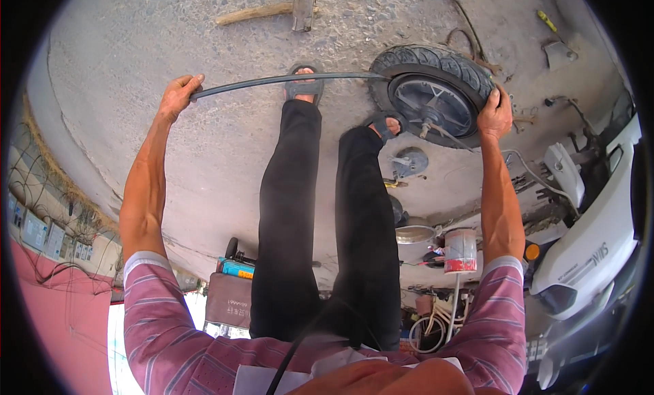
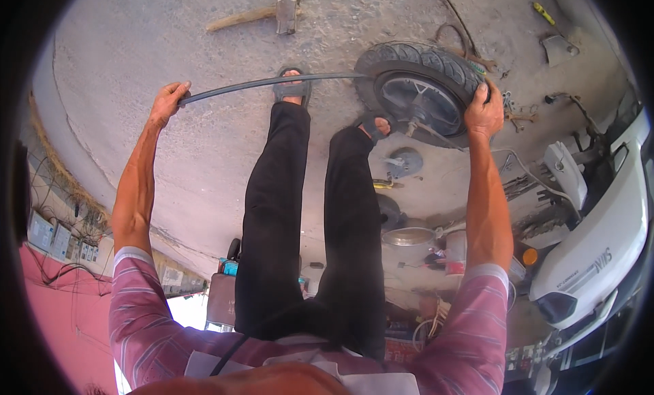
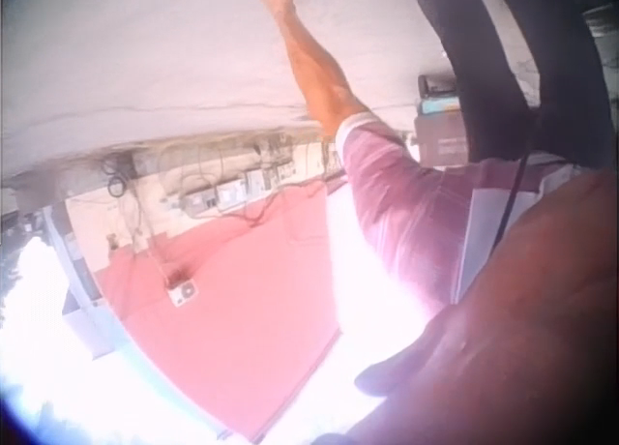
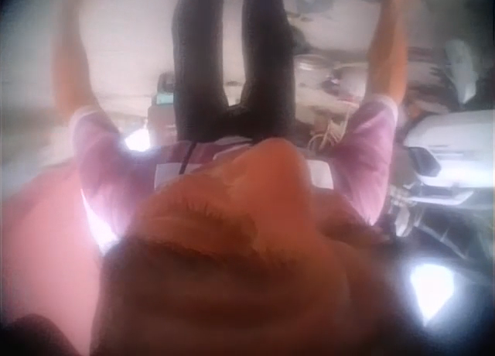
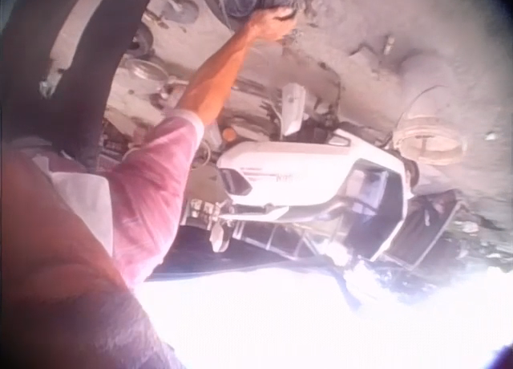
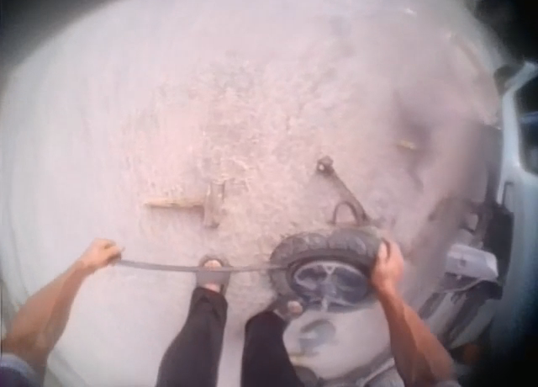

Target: The person works on a motor wheel, using a sledgehammer and a metal rod to strike the wheel hub and rim, and uses hands to adjust the tire and rod.

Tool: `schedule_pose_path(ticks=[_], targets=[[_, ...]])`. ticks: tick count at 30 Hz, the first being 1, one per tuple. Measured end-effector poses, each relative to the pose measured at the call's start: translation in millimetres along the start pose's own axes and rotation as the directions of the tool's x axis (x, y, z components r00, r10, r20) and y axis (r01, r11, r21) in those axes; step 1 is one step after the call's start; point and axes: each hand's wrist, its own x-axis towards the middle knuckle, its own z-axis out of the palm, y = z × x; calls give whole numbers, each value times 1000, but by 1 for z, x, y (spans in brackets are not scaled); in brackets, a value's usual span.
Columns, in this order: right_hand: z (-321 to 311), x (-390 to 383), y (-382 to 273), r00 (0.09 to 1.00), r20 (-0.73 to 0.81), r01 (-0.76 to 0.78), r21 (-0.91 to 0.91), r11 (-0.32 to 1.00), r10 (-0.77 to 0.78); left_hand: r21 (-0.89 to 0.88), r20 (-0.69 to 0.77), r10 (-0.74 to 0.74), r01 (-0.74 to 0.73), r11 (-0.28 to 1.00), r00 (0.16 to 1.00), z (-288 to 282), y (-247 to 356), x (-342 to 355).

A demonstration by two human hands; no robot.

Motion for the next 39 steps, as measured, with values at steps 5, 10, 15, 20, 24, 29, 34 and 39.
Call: schedule_pose_path(ticks=[5, 10, 15, 20, 24, 29, 34, 39], targets=[[10, -2, 4, 1000, 15, 16, 36, 999, -17, -52, -209, -130, 121, 991, 969, -1, -32, 50], [6, -2, 6, 1000, -9, -13, 18, 1000, 13, -13, -347, -107, 109, 994, 932, 13, -32, 35], [3, -1, 11, 999, -3, -33, -10, 999, 33, 75, -382, -133, 174, 982, 915, 33, -45, -4], [-3, -1, 5, 999, 25, -29, 4, 1000, 29, 114, -430, -104, 168, 979, 897, 29, -39, -27], [-3, 4, 10, 1000, -8, -12, 17, 1000, 12, 195, -424, -95, 194, 961, 901, 28, -31, -12], [0, 5, 24, 999, 10, 37, -12, 999, -36, 428, -589, 209, 82, 900, 781, 48, -15, 31], [14, 11, -6, 999, 14, 43, 47, 998, -44, 502, -642, 386, -18, 865, 663, 39, 38, 88], [-1, 8, 5, 999, 38, 9, -10, 1000, -8, 87, -434, 334, -331, 940, 837, 119, 115, 68]])
